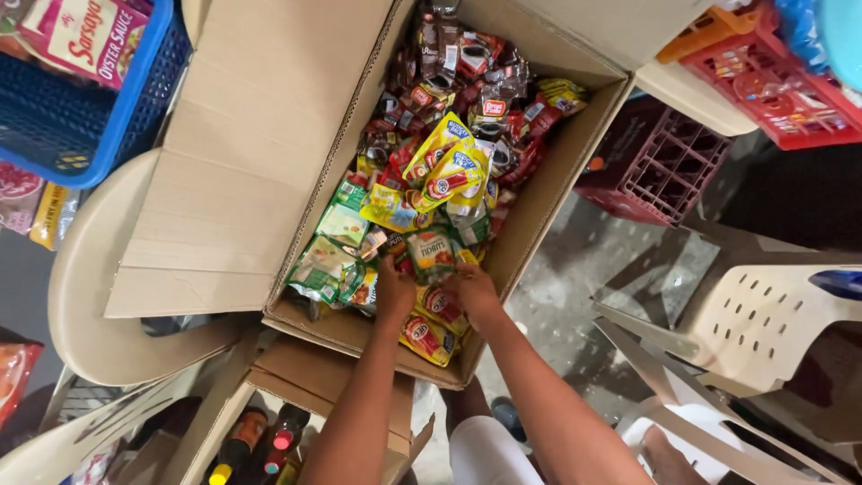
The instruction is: Organizing and hanging sachet packets of condiments and snacks onto display hooks on a grocery store shelf.
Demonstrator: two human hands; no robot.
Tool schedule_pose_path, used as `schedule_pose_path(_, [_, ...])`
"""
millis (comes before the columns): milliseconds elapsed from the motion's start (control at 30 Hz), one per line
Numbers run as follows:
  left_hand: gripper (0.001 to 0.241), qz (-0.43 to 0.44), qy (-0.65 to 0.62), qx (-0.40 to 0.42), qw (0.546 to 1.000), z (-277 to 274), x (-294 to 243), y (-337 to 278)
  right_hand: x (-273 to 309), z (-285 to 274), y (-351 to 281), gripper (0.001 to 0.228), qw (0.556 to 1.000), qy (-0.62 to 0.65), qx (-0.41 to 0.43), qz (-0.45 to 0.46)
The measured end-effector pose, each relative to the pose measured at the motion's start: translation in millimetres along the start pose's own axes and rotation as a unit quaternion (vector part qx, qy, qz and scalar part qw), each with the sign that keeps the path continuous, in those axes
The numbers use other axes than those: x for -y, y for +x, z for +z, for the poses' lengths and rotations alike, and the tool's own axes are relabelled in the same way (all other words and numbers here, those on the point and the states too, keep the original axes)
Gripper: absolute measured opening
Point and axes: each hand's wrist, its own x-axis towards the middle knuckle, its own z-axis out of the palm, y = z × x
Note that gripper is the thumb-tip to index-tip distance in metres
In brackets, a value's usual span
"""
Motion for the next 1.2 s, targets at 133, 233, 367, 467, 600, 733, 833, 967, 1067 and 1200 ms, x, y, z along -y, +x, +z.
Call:
schedule_pose_path(133, [0.051, -0.079, -0.063, -0.032, 0.994, 29.1, 36.6, 38.6, 18.7, -9.1, 4.0, 0.039, 0.995, 0.088, 0.015, -0.04])
schedule_pose_path(233, [0.039, -0.041, 0.044, -0.103, 0.993, 34.8, 54.8, 60.0, 25.9, -15.0, 17.8, 0.04, 0.983, 0.106, 0.066, -0.134])
schedule_pose_path(367, [0.037, -0.067, 0.05, -0.047, 0.995, 35.0, 64.3, 68.7, 24.5, -13.4, 25.3, 0.041, 0.956, -0.136, -0.031, -0.257])
schedule_pose_path(467, [0.03, -0.115, -0.01, -0.009, 0.993, 45.1, 75.5, 69.9, 18.4, -13.4, 29.8, 0.039, 0.923, -0.173, -0.044, -0.34])
schedule_pose_path(600, [0.018, -0.198, -0.148, 0.058, 0.967, 26.0, 33.4, 35.2, 31.3, 4.4, -5.0, 0.033, 0.91, -0.223, -0.067, -0.343])
schedule_pose_path(733, [0.035, -0.098, -0.008, -0.012, 0.995, 7.6, 9.9, -6.9, 31.8, 12.9, -17.0, 0.036, 0.927, -0.222, -0.03, -0.3])
schedule_pose_path(833, [0.019, -0.029, -0.026, -0.065, 0.997, -20.1, -28.1, -43.6, 32.0, 19.0, -28.6, 0.033, 0.918, -0.203, 0.027, -0.34])
schedule_pose_path(967, [0.022, -0.003, -0.17, -0.005, 0.985, -37.8, -47.4, -64.1, 39.1, 29.0, -38.7, 0.036, 0.943, -0.119, 0.145, -0.273])
schedule_pose_path(1067, [0.025, 0.015, -0.169, -0.018, 0.985, -50.9, -55.4, -73.2, 39.1, 29.4, -39.1, 0.032, 0.942, -0.121, 0.208, -0.232])
schedule_pose_path(1200, [0.036, 0.008, -0.139, -0.038, 0.99, -68.8, -76.6, -89.1, 53.3, 35.5, -71.5, 0.025, 0.933, -0.092, 0.246, -0.245])
